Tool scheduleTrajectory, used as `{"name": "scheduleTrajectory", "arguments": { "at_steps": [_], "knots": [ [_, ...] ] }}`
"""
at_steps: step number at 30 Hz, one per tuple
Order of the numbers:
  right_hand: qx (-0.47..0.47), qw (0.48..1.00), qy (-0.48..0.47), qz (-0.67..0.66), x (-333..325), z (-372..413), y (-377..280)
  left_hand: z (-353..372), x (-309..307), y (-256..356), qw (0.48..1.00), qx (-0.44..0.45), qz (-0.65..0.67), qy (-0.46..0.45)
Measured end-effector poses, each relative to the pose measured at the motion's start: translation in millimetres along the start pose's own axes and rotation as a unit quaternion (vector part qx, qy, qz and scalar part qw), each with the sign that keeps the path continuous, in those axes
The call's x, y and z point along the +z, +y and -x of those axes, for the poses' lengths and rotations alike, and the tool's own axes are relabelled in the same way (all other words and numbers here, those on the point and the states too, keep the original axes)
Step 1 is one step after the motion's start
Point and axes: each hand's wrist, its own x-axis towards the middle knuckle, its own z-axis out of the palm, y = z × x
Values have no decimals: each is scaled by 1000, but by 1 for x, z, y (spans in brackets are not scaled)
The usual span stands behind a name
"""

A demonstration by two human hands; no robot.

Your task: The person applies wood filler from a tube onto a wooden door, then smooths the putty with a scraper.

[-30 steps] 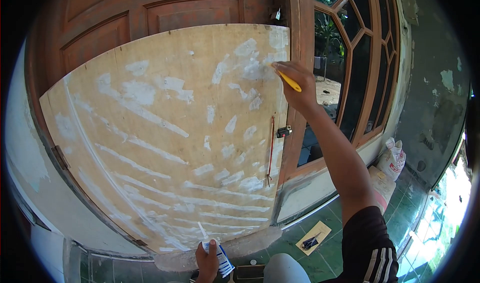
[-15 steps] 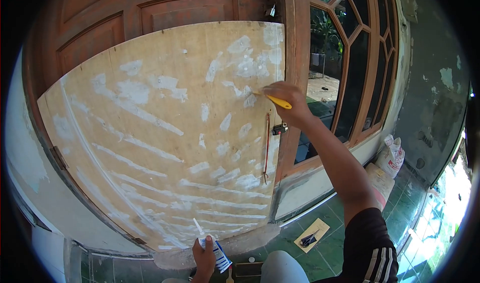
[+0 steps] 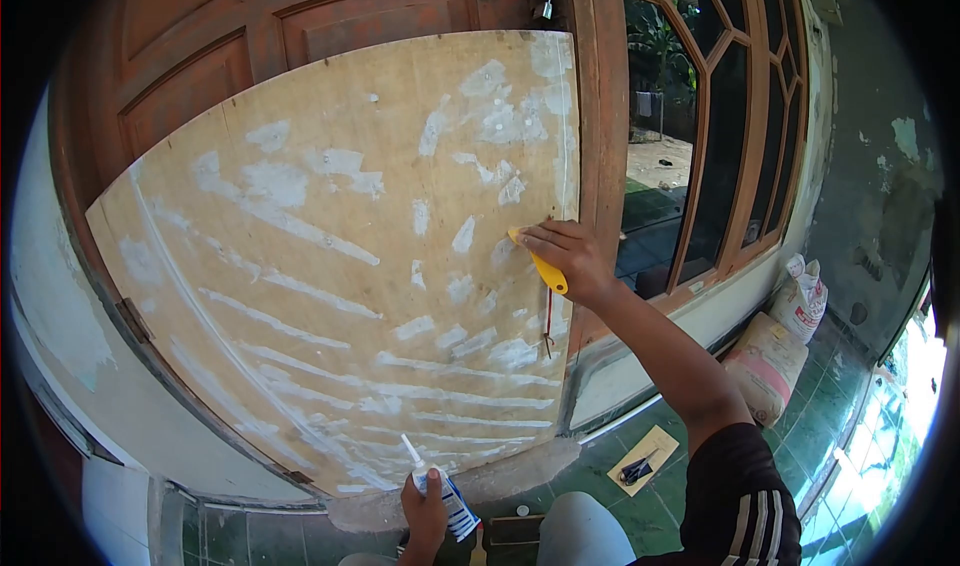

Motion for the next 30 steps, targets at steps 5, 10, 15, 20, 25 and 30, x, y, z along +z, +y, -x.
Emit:
{"name": "scheduleTrajectory", "arguments": {
  "at_steps": [5,10,15,20,25,30],
  "knots": [
    [48,995,60,-64,-30,-47,34,-3,5,-3,998,-55,33,5],
    [79,981,172,-30,-47,-122,54,1,15,3,998,-44,45,23],
    [47,993,105,8,-13,-53,23,9,11,5,1000,1,6,-5],
    [51,997,-47,-33,11,26,-8,4,9,1,1000,-9,6,-1],
    [47,990,113,-69,-34,-76,34,-4,14,-1,994,-85,65,19],
    [52,972,231,-2,-22,-108,48,-1,16,-2,996,-64,59,2]
  ]
}}
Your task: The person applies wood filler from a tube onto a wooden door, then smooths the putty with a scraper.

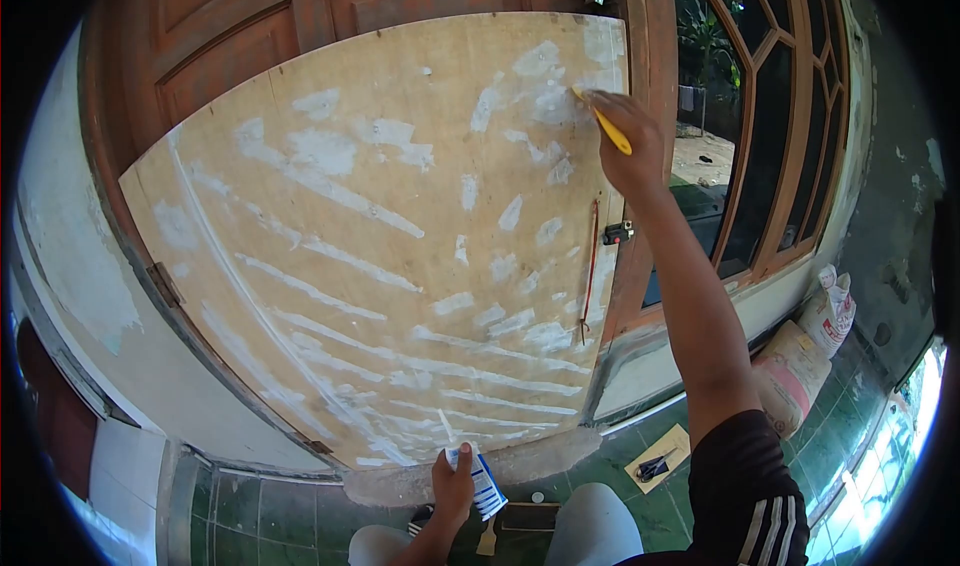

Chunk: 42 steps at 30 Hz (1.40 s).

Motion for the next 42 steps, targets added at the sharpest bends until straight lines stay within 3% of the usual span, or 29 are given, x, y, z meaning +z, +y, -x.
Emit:
{"name": "scheduleTrajectory", "arguments": {
  "at_steps": [5,9,10,13,14,17,18,23,26,27,31,32,33,35,37,42],
  "knots": [
    [-9,977,-211,7,-8,140,-74,7,-6,-3,993,64,-96,-10],
    [-18,950,-307,-47,-15,130,-65,8,-10,-2,993,73,-93,-16],
    [-29,961,-272,-45,-16,94,-56,7,-10,-3,995,65,-80,-14],
    [-55,997,-51,-21,-4,-9,-18,6,-14,-2,996,61,-64,-11],
    [-6,999,-44,2,-3,-32,-13,5,-13,-1,996,64,-61,-10],
    [-25,999,-14,41,10,-19,-4,3,-14,0,995,78,-57,-24],
    [-54,997,-26,38,12,5,-11,1,-15,-7,995,75,-53,-29],
    [-23,967,-253,-37,1,158,-87,7,-14,12,990,92,-102,-40],
    [-56,935,-338,-95,2,149,-91,5,-15,10,990,83,-109,-20],
    [-56,941,-321,-90,-1,118,-85,3,-15,11,990,82,-111,-14],
    [-18,998,-55,-36,13,-10,-20,3,-15,12,995,72,-67,-27],
    [-19,999,-30,6,10,-38,-21,1,-15,8,994,80,-69,-24],
    [19,999,-36,22,9,-45,-14,0,-15,5,993,86,-72,-23],
    [-52,998,-28,36,15,-31,-12,-3,-14,2,992,93,-78,-24],
    [-59,993,-65,85,12,17,-33,2,-13,10,992,93,-83,-25],
    [-42,956,-290,-8,-7,169,-76,5,-10,12,991,68,-110,-46]
  ]
}}
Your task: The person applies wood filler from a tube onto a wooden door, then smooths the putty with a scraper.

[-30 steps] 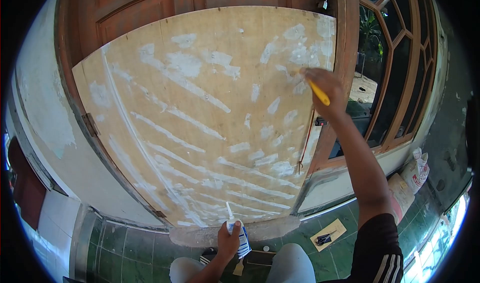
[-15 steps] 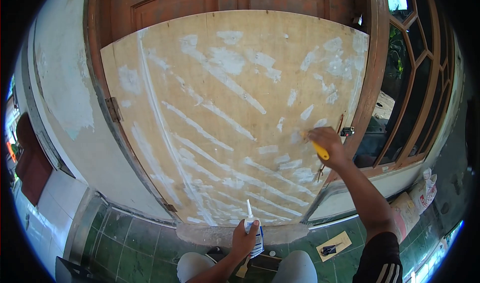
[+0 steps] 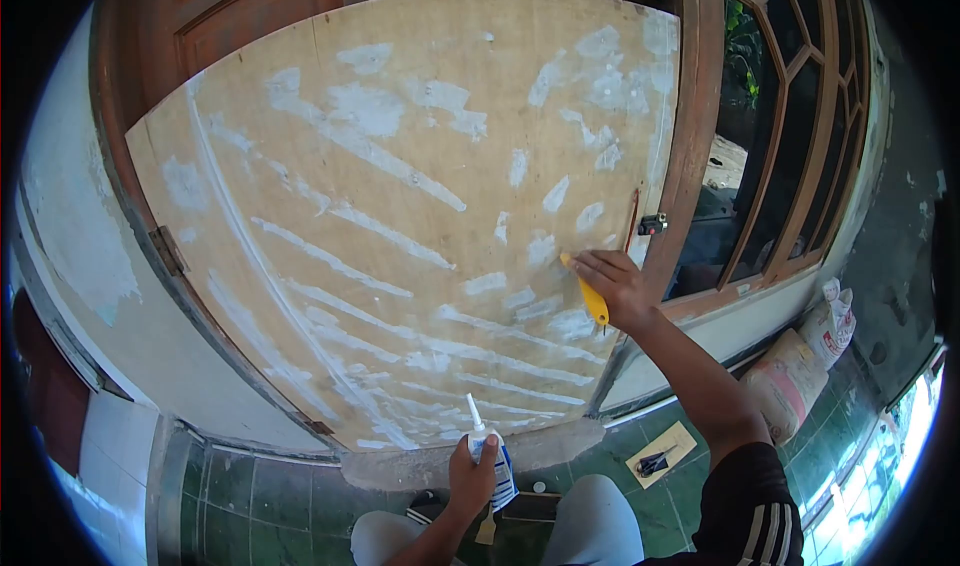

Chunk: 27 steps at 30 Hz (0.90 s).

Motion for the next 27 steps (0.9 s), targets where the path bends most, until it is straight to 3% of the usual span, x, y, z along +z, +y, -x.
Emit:
{"name": "scheduleTrajectory", "arguments": {
  "at_steps": [2,4,7,9,12,18,19,21,24,27],
  "knots": [
    [-40,993,-105,-33,5,19,2,-1,0,-2,1000,3,1,3],
    [-42,999,-24,-12,-30,-26,15,-6,3,-4,1000,5,11,6],
    [-11,979,203,7,-84,-122,57,-8,5,-1,999,0,37,13],
    [17,961,270,57,-93,-159,89,-10,8,-3,997,6,70,11],
    [-9,953,289,89,-69,-141,81,-10,7,3,997,1,74,17],
    [15,998,65,-1,47,53,-24,-7,11,-3,997,4,65,28],
    [24,999,0,-30,66,92,-40,-6,12,-6,998,3,57,30],
    [30,961,-255,-100,106,159,-59,-9,14,-13,999,5,42,33],
    [20,976,-149,-158,87,150,-70,-12,15,-30,999,18,31,38],
    [20,993,8,-113,29,50,-33,-9,17,-29,999,22,21,39]
  ]
}}
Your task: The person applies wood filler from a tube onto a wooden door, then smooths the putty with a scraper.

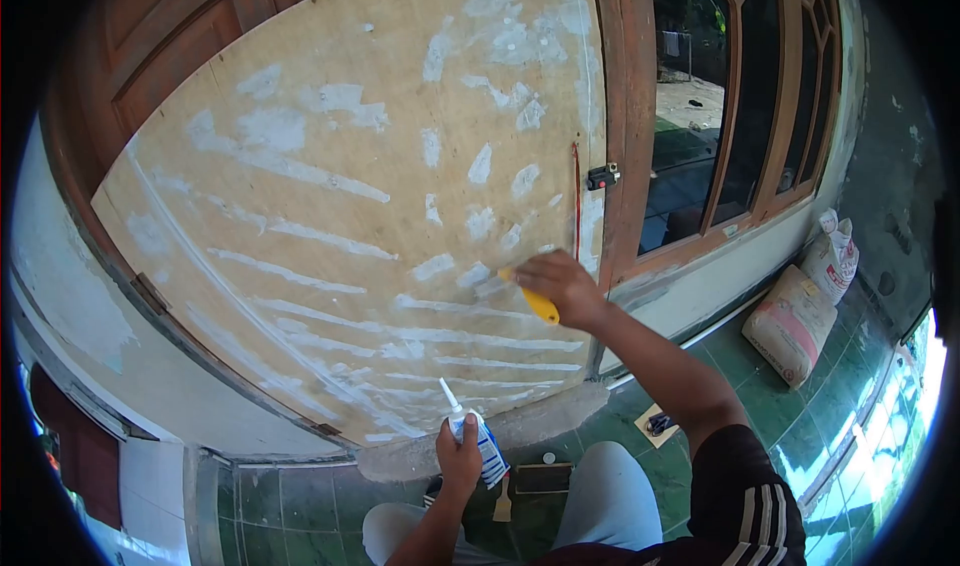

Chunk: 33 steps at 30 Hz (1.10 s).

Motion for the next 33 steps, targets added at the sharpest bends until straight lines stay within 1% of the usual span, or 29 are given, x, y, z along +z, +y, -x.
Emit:
{"name": "scheduleTrajectory", "arguments": {
  "at_steps": [3,4,6,9,10,12,14,17,18,21,23,25,28,29,31,33],
  "knots": [
    [-58,984,149,74,-90,-115,31,4,-1,10,1000,-1,-9,-4],
    [-58,974,197,93,-115,-147,43,2,-3,11,1000,-7,-4,-3],
    [-41,957,269,99,-144,-201,82,1,-5,11,1000,-22,11,-1],
    [-22,946,283,158,-169,-235,102,-1,-8,14,999,-11,26,15],
    [-43,945,280,161,-168,-235,103,-2,-9,17,999,-7,27,18],
    [-82,944,272,166,-147,-210,95,2,-11,26,999,-12,42,11],
    [-34,958,220,181,-119,-163,66,6,-14,32,999,-26,42,5],
    [-9,983,102,151,-72,-81,45,6,-16,23,1000,-12,26,7],
    [-10,990,59,130,-68,-72,37,5,-16,23,1000,-9,26,6],
    [-3,997,12,78,-91,-86,53,2,-12,28,999,-13,28,9],
    [-9,989,110,100,-127,-138,57,-1,-9,26,999,-11,42,4],
    [-28,975,203,83,-160,-193,66,-4,-5,27,998,-11,55,-2],
    [14,966,229,117,-167,-221,80,-1,-5,33,998,-10,53,-17],
    [-45,959,243,139,-157,-212,84,0,-6,30,999,-3,41,-23],
    [-21,968,197,153,-134,-175,66,0,-5,26,999,5,30,-27],
    [-10,981,129,145,-109,-125,55,3,-4,24,999,5,31,-18]
  ]
}}
